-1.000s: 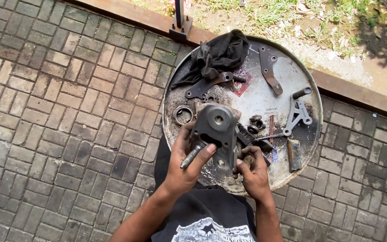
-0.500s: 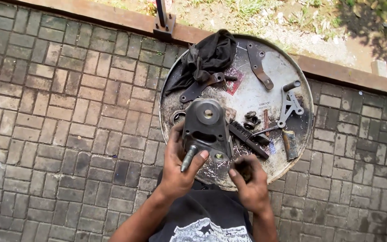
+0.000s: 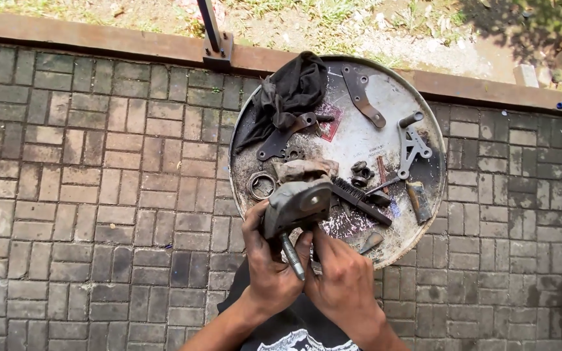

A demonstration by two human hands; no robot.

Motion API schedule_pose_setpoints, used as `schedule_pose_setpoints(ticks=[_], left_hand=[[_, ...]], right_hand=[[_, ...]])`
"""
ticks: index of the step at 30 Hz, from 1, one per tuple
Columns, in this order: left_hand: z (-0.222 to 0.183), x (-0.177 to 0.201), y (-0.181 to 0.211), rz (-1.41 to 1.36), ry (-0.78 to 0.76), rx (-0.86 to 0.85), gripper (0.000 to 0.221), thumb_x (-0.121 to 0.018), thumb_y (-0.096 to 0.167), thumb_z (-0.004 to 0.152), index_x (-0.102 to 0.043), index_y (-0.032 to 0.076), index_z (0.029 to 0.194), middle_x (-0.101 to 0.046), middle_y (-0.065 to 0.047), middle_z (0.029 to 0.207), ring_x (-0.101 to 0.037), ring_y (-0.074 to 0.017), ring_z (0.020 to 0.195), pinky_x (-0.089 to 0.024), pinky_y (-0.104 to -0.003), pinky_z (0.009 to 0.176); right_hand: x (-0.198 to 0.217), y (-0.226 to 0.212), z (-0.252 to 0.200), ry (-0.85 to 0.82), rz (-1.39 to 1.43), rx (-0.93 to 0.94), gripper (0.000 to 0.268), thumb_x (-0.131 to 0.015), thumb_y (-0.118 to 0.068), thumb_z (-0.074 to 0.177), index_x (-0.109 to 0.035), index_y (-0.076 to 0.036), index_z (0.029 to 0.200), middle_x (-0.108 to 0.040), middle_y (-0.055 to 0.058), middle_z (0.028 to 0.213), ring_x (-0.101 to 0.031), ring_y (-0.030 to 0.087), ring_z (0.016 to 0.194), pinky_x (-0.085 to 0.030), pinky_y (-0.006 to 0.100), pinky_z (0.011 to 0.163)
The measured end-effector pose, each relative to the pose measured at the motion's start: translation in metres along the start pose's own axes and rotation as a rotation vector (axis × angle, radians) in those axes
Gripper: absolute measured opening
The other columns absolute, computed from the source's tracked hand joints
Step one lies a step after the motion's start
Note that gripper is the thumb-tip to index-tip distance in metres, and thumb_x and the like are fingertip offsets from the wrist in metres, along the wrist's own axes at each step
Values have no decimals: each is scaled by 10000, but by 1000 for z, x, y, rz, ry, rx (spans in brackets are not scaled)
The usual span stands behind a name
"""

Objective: Cleaning a complex small metal mechanical part using a cloth on a makeshift outdoor workbench.

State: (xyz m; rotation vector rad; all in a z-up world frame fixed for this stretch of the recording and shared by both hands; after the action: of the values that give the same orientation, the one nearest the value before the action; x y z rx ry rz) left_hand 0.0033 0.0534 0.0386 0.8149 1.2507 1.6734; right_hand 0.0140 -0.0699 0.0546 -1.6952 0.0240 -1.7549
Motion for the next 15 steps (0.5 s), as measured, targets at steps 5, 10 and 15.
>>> schedule_pose_setpoints(ticks=[5, 10, 15], left_hand=[[-1, 1, -13, 32, -5, -34, 514, -627, 118, 978, -356, 26, 1404, -482, -161, 1254, -531, -270, 1174, -476, -376, 1025], [-7, -6, -22, -33, -44, 18, 496, -596, 109, 980, -363, 31, 1411, -470, -159, 1266, -477, -265, 1204, -435, -380, 1065], [-13, -9, -27, -88, -42, 166, 495, -626, 170, 976, -385, 23, 1382, -467, -158, 1300, -527, -253, 1235, -450, -343, 1087]], right_hand=[[-3, 6, 3, 2, 80, -59, 187, -606, -190, 975, -664, -33, 1059, -665, 98, 710, -641, 260, 569, -478, 414, 459], [-6, 11, -5, 119, 55, -1, 46, -675, -42, 916, -663, -30, 873, -595, 73, 644, -541, 215, 508, -405, 368, 439], [-6, 14, -13, 81, 31, -84, 70, -683, -88, 916, -700, -63, 978, -683, 64, 742, -641, 239, 609, -488, 381, 519]])
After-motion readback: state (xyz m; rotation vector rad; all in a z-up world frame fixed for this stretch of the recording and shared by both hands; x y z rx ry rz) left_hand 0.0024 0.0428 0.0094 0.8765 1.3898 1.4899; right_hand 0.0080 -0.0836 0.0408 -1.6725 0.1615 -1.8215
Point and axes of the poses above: each hand's wrist, its own z-axis towards the middle knuckle, its own x-axis out of the back of the hand, y = z × x, the point moved 2 cm from there along z, towards the middle knuckle
